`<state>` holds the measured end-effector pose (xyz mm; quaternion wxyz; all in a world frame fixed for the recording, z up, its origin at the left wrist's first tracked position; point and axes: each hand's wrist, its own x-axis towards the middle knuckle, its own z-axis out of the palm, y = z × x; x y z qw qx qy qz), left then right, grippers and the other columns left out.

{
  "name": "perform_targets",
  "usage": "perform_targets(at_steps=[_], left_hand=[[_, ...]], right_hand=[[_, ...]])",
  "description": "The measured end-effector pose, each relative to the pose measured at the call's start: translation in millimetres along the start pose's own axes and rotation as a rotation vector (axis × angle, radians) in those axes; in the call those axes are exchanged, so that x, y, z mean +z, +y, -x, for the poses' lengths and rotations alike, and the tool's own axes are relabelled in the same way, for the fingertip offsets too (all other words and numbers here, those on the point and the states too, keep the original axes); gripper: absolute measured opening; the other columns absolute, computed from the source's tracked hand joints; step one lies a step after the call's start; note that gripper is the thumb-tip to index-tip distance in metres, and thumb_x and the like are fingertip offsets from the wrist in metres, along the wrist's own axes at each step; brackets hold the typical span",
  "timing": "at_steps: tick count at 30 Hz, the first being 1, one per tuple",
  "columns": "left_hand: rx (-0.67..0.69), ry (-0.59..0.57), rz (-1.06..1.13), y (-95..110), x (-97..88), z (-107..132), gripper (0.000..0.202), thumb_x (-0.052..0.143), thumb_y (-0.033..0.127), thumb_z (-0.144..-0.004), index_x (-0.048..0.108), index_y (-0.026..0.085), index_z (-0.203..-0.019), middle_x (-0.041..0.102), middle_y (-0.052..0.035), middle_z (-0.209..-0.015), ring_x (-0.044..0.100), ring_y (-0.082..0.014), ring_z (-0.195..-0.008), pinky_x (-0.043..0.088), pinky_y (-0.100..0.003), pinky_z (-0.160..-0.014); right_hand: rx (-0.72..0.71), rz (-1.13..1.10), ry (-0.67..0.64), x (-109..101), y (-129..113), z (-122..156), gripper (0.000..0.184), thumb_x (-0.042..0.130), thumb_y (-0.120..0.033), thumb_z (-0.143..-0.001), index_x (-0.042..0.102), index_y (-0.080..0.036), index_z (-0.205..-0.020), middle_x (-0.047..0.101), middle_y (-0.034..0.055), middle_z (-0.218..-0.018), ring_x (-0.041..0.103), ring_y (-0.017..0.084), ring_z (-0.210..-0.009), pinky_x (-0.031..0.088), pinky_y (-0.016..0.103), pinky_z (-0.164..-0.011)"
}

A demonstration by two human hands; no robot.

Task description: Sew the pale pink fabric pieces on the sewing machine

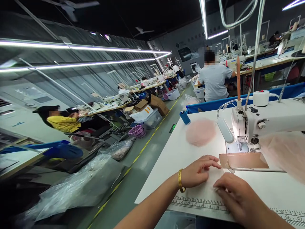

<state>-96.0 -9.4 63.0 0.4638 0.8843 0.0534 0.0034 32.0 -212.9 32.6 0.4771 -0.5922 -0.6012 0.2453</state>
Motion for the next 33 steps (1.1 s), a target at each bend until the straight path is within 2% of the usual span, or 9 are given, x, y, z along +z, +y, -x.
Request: perform_targets(at_steps=[4,9,12,15,19,22,24,29,33], left_hand=[[-0.014,0.001,0.189,4.9,4.1,-12.1,0.017,0.080,0.034,-0.082,0.076,0.021,-0.091,0.070,-0.0116,-0.129,0.062,-0.0321,-0.128,0.044,-0.047,-0.113],[-0.068,-0.035,0.529,8.3,16.8,-34.2,0.048,0.071,0.066,-0.091,0.063,0.018,-0.091,0.075,-0.0086,-0.097,0.070,-0.0228,-0.094,0.052,-0.034,-0.083],[-0.109,-0.036,0.604,11.8,21.6,-40.7,0.057,0.084,0.066,-0.078,0.065,0.018,-0.101,0.072,-0.0045,-0.091,0.067,-0.0187,-0.086,0.049,-0.030,-0.079],[-0.139,0.028,0.520,16.8,26.7,-45.1,0.052,0.094,0.057,-0.069,0.071,0.016,-0.090,0.065,0.0008,-0.080,0.059,-0.0135,-0.074,0.045,-0.026,-0.071],[-0.194,-0.005,0.647,25.6,36.1,-48.5,0.050,0.087,0.061,-0.075,0.064,0.017,-0.079,0.064,0.0003,-0.074,0.061,-0.0142,-0.067,0.049,-0.028,-0.067],[-0.238,-0.089,0.750,32.0,43.9,-49.0,0.052,0.085,0.063,-0.076,0.058,0.019,-0.083,0.068,-0.0014,-0.075,0.065,-0.0151,-0.063,0.052,-0.029,-0.063],[-0.230,-0.111,0.747,35.4,48.0,-49.4,0.049,0.084,0.059,-0.078,0.055,0.020,-0.085,0.070,-0.0019,-0.077,0.065,-0.0148,-0.061,0.052,-0.028,-0.061],[-0.271,-0.064,0.636,38.0,50.3,-53.5,0.031,0.078,0.040,-0.081,0.057,0.020,-0.092,0.069,0.0004,-0.073,0.058,-0.0124,-0.056,0.044,-0.025,-0.057],[-0.225,0.025,0.525,33.1,48.6,-62.9,0.028,0.080,0.038,-0.077,0.064,0.017,-0.086,0.060,0.0034,-0.070,0.051,-0.0113,-0.062,0.038,-0.024,-0.060]], right_hand=[[0.338,-0.209,0.252,-35.8,5.0,19.7,0.039,0.066,-0.064,-0.095,0.079,-0.028,-0.100,0.079,0.0049,-0.095,0.074,0.024,-0.091,0.061,0.031,-0.080],[0.506,-0.289,0.441,-45.7,20.9,30.8,0.053,0.078,-0.074,-0.079,0.082,-0.024,-0.097,0.079,0.0081,-0.090,0.071,0.024,-0.081,0.060,0.032,-0.072],[0.532,-0.420,0.497,-45.5,25.6,33.7,0.050,0.084,-0.070,-0.075,0.081,-0.023,-0.095,0.078,0.0082,-0.090,0.069,0.024,-0.081,0.059,0.033,-0.073],[0.551,-0.567,0.520,-48.0,30.0,37.0,0.049,0.087,-0.065,-0.074,0.079,-0.025,-0.101,0.077,0.0067,-0.092,0.070,0.025,-0.086,0.057,0.034,-0.077],[0.620,-0.688,0.404,-67.2,34.9,37.9,0.040,0.080,-0.059,-0.082,0.075,-0.029,-0.109,0.075,0.0032,-0.090,0.068,0.023,-0.081,0.055,0.033,-0.074],[0.599,-0.772,0.230,-83.1,32.8,31.8,0.045,0.064,-0.065,-0.094,0.073,-0.027,-0.116,0.077,0.0082,-0.107,0.071,0.028,-0.100,0.055,0.041,-0.092],[0.569,-0.690,0.144,-86.8,31.1,25.4,0.053,0.065,-0.069,-0.094,0.068,-0.027,-0.126,0.076,0.0080,-0.115,0.069,0.029,-0.112,0.051,0.042,-0.099],[0.509,-0.428,0.039,-83.6,35.4,10.7,0.041,0.078,-0.058,-0.088,0.066,-0.024,-0.106,0.063,-0.0029,-0.084,0.057,0.018,-0.079,0.041,0.029,-0.072],[0.426,-0.186,-0.032,-91.3,32.5,-0.6,0.023,0.069,-0.047,-0.094,0.065,-0.025,-0.098,0.059,-0.0023,-0.089,0.052,0.018,-0.084,0.037,0.029,-0.072]])
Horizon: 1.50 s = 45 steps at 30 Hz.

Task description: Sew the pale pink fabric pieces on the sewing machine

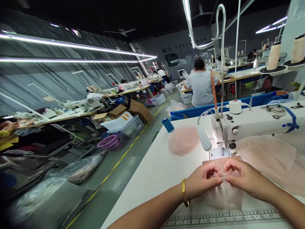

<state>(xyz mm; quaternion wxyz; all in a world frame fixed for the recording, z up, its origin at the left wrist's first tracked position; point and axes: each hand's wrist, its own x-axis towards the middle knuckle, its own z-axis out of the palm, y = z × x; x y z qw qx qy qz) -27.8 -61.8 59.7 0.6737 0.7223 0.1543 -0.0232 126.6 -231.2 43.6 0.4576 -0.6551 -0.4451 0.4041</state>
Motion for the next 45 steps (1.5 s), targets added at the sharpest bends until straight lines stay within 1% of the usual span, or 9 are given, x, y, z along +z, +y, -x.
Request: perform_targets(at_steps=[3,7,11,14,16,22,30,40,45], left_hand=[[0.072,0.045,-0.063,-2.8,-2.9,-9.6,0.029,0.080,0.042,-0.078,0.068,0.016,-0.079,0.058,0.0034,-0.069,0.048,-0.0115,-0.065,0.036,-0.024,-0.062],[0.017,0.073,-0.035,-7.1,-4.8,-17.4,0.029,0.078,0.045,-0.078,0.072,0.017,-0.078,0.062,0.0025,-0.066,0.052,-0.0133,-0.064,0.040,-0.025,-0.062],[0.027,0.107,0.008,-9.2,-3.4,-18.5,0.026,0.075,0.042,-0.079,0.072,0.017,-0.072,0.064,0.0018,-0.067,0.053,-0.0131,-0.063,0.042,-0.025,-0.064],[0.019,0.111,0.061,-9.3,-1.0,-18.4,0.025,0.073,0.041,-0.078,0.070,0.017,-0.073,0.065,0.0015,-0.067,0.052,-0.0124,-0.060,0.042,-0.026,-0.062],[0.003,0.131,0.103,-9.3,0.8,-18.3,0.024,0.072,0.040,-0.076,0.069,0.017,-0.076,0.065,0.0015,-0.067,0.052,-0.0124,-0.058,0.042,-0.026,-0.060],[0.032,0.203,0.106,-10.6,4.5,-17.0,0.024,0.073,0.040,-0.076,0.071,0.016,-0.076,0.062,0.0015,-0.062,0.050,-0.0126,-0.058,0.039,-0.025,-0.058],[0.096,0.254,-0.001,-12.6,6.2,-15.9,0.020,0.073,0.037,-0.079,0.073,0.017,-0.077,0.061,0.0008,-0.065,0.053,-0.0149,-0.062,0.042,-0.026,-0.060],[0.118,0.321,0.002,-14.2,11.0,-20.2,0.015,0.073,0.024,-0.076,0.059,0.020,-0.074,0.055,0.0043,-0.059,0.052,-0.0129,-0.054,0.039,-0.025,-0.055],[0.096,0.328,0.007,-16.9,11.1,-21.9,0.019,0.077,0.022,-0.074,0.059,0.020,-0.075,0.052,0.0068,-0.055,0.051,-0.0126,-0.053,0.036,-0.024,-0.054]], right_hand=[[-0.031,0.194,-0.028,-9.5,-13.8,-2.3,0.011,0.063,-0.035,-0.095,0.065,-0.026,-0.100,0.062,-0.0011,-0.094,0.054,0.020,-0.090,0.039,0.030,-0.077],[0.044,0.403,-0.132,-30.5,-26.9,1.8,0.005,0.058,-0.021,-0.090,0.059,-0.026,-0.091,0.056,-0.0027,-0.084,0.048,0.018,-0.077,0.034,0.028,-0.067],[0.095,0.411,-0.212,-40.8,-29.6,0.6,0.007,0.068,-0.028,-0.088,0.063,-0.026,-0.093,0.063,-0.0013,-0.088,0.053,0.020,-0.082,0.036,0.028,-0.068],[0.072,0.245,-0.065,-28.4,-25.4,-9.6,0.025,0.063,-0.051,-0.096,0.063,-0.026,-0.099,0.065,-0.0001,-0.088,0.056,0.021,-0.084,0.041,0.030,-0.073],[0.041,0.173,0.032,-16.0,-19.6,-15.7,0.032,0.057,-0.057,-0.099,0.062,-0.026,-0.096,0.064,-0.0005,-0.085,0.057,0.021,-0.082,0.043,0.031,-0.074],[-0.032,0.111,0.124,3.7,-4.0,-15.8,0.035,0.057,-0.059,-0.099,0.063,-0.026,-0.092,0.061,-0.0004,-0.084,0.058,0.021,-0.082,0.047,0.031,-0.073],[-0.107,0.270,0.206,10.5,-2.1,-14.1,0.032,0.051,-0.054,-0.104,0.061,-0.027,-0.088,0.065,0.0013,-0.086,0.058,0.023,-0.082,0.043,0.035,-0.074],[-0.114,0.264,0.224,12.5,-3.0,-9.7,0.033,0.049,-0.055,-0.105,0.060,-0.028,-0.088,0.064,0.0009,-0.088,0.056,0.023,-0.082,0.039,0.035,-0.072],[-0.082,0.195,0.237,16.9,-6.6,-9.7,0.038,0.050,-0.063,-0.103,0.062,-0.028,-0.096,0.065,0.0021,-0.090,0.058,0.024,-0.084,0.044,0.036,-0.075]])
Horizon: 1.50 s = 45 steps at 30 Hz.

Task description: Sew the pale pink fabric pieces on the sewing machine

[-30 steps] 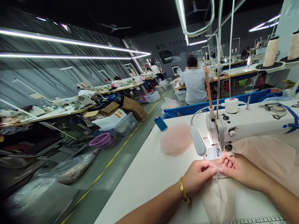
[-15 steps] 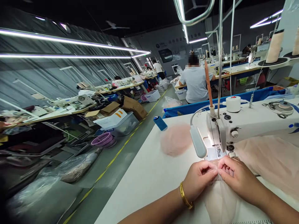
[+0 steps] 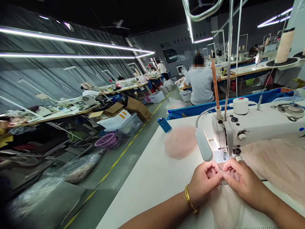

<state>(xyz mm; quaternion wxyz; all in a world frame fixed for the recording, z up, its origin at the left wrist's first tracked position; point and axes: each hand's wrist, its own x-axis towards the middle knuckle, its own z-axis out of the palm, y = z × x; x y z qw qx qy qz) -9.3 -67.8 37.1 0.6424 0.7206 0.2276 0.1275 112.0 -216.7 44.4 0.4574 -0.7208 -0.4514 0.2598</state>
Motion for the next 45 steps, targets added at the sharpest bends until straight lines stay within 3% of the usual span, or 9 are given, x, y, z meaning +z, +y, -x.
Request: perform_targets(at_steps=[3,7,14,19,22,30,34,38,45], left_hand=[[-0.011,-0.013,0.001,0.7,-0.5,0.4,0.020,0.079,0.025,-0.074,0.060,0.020,-0.076,0.053,0.0062,-0.055,0.051,-0.0125,-0.054,0.036,-0.024,-0.054],[0.007,-0.006,-0.023,2.7,-0.1,1.9,0.020,0.077,0.028,-0.076,0.059,0.020,-0.076,0.050,0.0065,-0.054,0.048,-0.0119,-0.054,0.035,-0.023,-0.053],[-0.007,-0.022,-0.047,6.2,-1.1,3.6,0.020,0.075,0.034,-0.077,0.065,0.018,-0.074,0.052,0.0044,-0.058,0.044,-0.0112,-0.056,0.034,-0.025,-0.055],[0.008,-0.067,-0.082,8.8,0.5,6.5,0.017,0.073,0.030,-0.076,0.066,0.017,-0.068,0.050,0.0045,-0.059,0.041,-0.0100,-0.057,0.033,-0.024,-0.056],[0.030,-0.114,-0.078,11.7,1.3,7.1,0.017,0.074,0.029,-0.076,0.067,0.017,-0.067,0.053,0.0040,-0.060,0.043,-0.0104,-0.058,0.036,-0.024,-0.058],[-0.141,-0.132,0.171,6.1,-3.3,1.2,0.024,0.085,0.035,-0.070,0.071,0.017,-0.073,0.063,0.0022,-0.064,0.050,-0.0109,-0.059,0.038,-0.024,-0.057],[-0.147,-0.125,0.205,2.8,-4.4,-0.4,0.027,0.087,0.036,-0.070,0.068,0.016,-0.073,0.064,0.0018,-0.064,0.052,-0.0111,-0.060,0.038,-0.024,-0.058],[-0.110,-0.119,0.192,5.5,-5.2,1.3,0.031,0.088,0.040,-0.072,0.067,0.017,-0.075,0.064,0.0023,-0.064,0.053,-0.0117,-0.061,0.040,-0.025,-0.059],[0.002,-0.059,0.100,5.7,-2.6,4.6,0.025,0.079,0.037,-0.078,0.063,0.018,-0.075,0.055,0.0044,-0.059,0.048,-0.0109,-0.052,0.038,-0.025,-0.053]], right_hand=[[0.023,-0.020,0.003,2.5,-1.4,-0.1,0.042,0.050,-0.067,-0.102,0.063,-0.027,-0.098,0.067,0.0036,-0.093,0.059,0.025,-0.087,0.046,0.038,-0.076],[-0.029,0.021,-0.008,1.9,-0.4,0.0,0.040,0.046,-0.060,-0.105,0.061,-0.027,-0.088,0.063,0.0022,-0.085,0.057,0.024,-0.082,0.043,0.037,-0.074],[-0.053,0.077,-0.006,-0.6,5.2,-0.1,0.033,0.046,-0.053,-0.106,0.057,-0.028,-0.088,0.063,0.0017,-0.086,0.057,0.023,-0.081,0.043,0.036,-0.072],[-0.141,0.173,0.091,9.1,14.5,1.7,0.026,0.048,-0.043,-0.101,0.051,-0.027,-0.080,0.055,0.0002,-0.076,0.051,0.022,-0.073,0.040,0.035,-0.066],[-0.101,0.116,0.139,13.4,15.8,2.0,0.027,0.050,-0.042,-0.099,0.046,-0.027,-0.077,0.050,-0.0007,-0.075,0.048,0.021,-0.074,0.039,0.034,-0.067],[0.082,-0.287,-0.140,-3.3,1.5,-9.0,0.042,0.047,-0.063,-0.102,0.050,-0.025,-0.085,0.045,-0.0029,-0.076,0.045,0.019,-0.073,0.040,0.033,-0.068],[0.081,-0.290,-0.127,-6.7,1.3,-7.1,0.045,0.049,-0.069,-0.101,0.054,-0.025,-0.089,0.050,-0.0022,-0.079,0.051,0.020,-0.076,0.045,0.033,-0.071],[0.071,-0.239,-0.110,-3.3,9.8,-4.4,0.040,0.052,-0.064,-0.102,0.056,-0.026,-0.092,0.053,-0.0017,-0.085,0.052,0.020,-0.082,0.045,0.033,-0.076],[0.053,-0.165,-0.100,-0.9,15.6,-4.3,0.039,0.049,-0.064,-0.104,0.057,-0.026,-0.094,0.054,-0.0003,-0.089,0.053,0.022,-0.086,0.044,0.035,-0.079]])
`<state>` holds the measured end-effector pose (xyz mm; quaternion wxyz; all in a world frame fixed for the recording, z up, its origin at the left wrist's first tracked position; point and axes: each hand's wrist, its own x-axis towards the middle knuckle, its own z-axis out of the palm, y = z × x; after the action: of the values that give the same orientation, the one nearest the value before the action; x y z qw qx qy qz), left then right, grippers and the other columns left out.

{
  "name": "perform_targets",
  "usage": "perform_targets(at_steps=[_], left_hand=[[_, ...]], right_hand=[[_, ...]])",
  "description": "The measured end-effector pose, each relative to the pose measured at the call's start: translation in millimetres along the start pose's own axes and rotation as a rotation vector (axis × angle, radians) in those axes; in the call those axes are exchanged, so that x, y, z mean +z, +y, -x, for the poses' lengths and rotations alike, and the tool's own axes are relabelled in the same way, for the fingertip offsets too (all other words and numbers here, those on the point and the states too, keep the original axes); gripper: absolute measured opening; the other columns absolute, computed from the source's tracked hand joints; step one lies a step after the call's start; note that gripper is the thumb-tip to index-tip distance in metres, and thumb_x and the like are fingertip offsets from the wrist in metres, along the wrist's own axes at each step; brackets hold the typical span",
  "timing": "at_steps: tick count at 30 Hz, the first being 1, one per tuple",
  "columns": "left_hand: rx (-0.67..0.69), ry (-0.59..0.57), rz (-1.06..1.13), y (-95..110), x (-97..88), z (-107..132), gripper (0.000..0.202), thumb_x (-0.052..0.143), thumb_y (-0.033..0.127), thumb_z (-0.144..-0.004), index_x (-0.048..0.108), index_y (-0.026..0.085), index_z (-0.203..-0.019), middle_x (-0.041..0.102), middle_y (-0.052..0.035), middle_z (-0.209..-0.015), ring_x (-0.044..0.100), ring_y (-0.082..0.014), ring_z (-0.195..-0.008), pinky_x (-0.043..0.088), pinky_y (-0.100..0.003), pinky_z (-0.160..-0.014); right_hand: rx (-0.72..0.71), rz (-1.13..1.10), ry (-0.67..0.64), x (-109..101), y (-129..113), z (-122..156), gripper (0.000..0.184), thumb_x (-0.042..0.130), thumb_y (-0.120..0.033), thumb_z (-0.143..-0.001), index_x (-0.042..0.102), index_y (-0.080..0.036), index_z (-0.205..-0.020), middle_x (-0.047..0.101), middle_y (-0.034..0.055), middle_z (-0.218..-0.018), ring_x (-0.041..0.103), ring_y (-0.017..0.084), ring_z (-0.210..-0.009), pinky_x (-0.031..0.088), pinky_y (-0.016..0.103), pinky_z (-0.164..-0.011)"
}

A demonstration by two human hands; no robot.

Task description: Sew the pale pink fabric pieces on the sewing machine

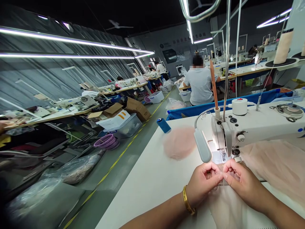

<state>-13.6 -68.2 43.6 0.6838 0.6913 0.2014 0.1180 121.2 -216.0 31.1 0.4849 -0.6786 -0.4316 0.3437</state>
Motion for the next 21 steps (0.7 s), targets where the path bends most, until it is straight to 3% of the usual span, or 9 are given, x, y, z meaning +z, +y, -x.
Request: perform_targets(at_steps=[6,14,21], left_hand=[[0.040,0.024,-0.032,-1.0,2.9,-0.8,0.021,0.076,0.033,-0.077,0.061,0.019,-0.074,0.057,0.0027,-0.063,0.052,-0.0121,-0.053,0.040,-0.025,-0.052],[0.065,0.069,-0.046,-9.3,6.1,-6.3,0.018,0.074,0.017,-0.068,0.056,0.019,-0.074,0.049,0.0067,-0.059,0.042,-0.0089,-0.055,0.033,-0.021,-0.051],[0.021,-0.011,0.048,-5.6,4.3,-4.5,0.019,0.079,0.021,-0.070,0.063,0.017,-0.080,0.055,0.0045,-0.065,0.043,-0.0095,-0.058,0.034,-0.021,-0.052]], right_hand=[[-0.032,0.060,0.032,3.6,-2.9,2.4,0.038,0.050,-0.061,-0.105,0.056,-0.027,-0.092,0.055,-0.0009,-0.089,0.054,0.022,-0.086,0.042,0.036,-0.078],[-0.151,0.210,0.109,4.7,2.1,7.5,0.033,0.049,-0.052,-0.107,0.062,-0.028,-0.091,0.064,0.0002,-0.088,0.058,0.022,-0.084,0.043,0.037,-0.078],[-0.161,0.261,0.113,5.4,5.4,7.0,0.028,0.047,-0.048,-0.107,0.058,-0.028,-0.091,0.063,0.0003,-0.088,0.057,0.023,-0.085,0.044,0.035,-0.074]])
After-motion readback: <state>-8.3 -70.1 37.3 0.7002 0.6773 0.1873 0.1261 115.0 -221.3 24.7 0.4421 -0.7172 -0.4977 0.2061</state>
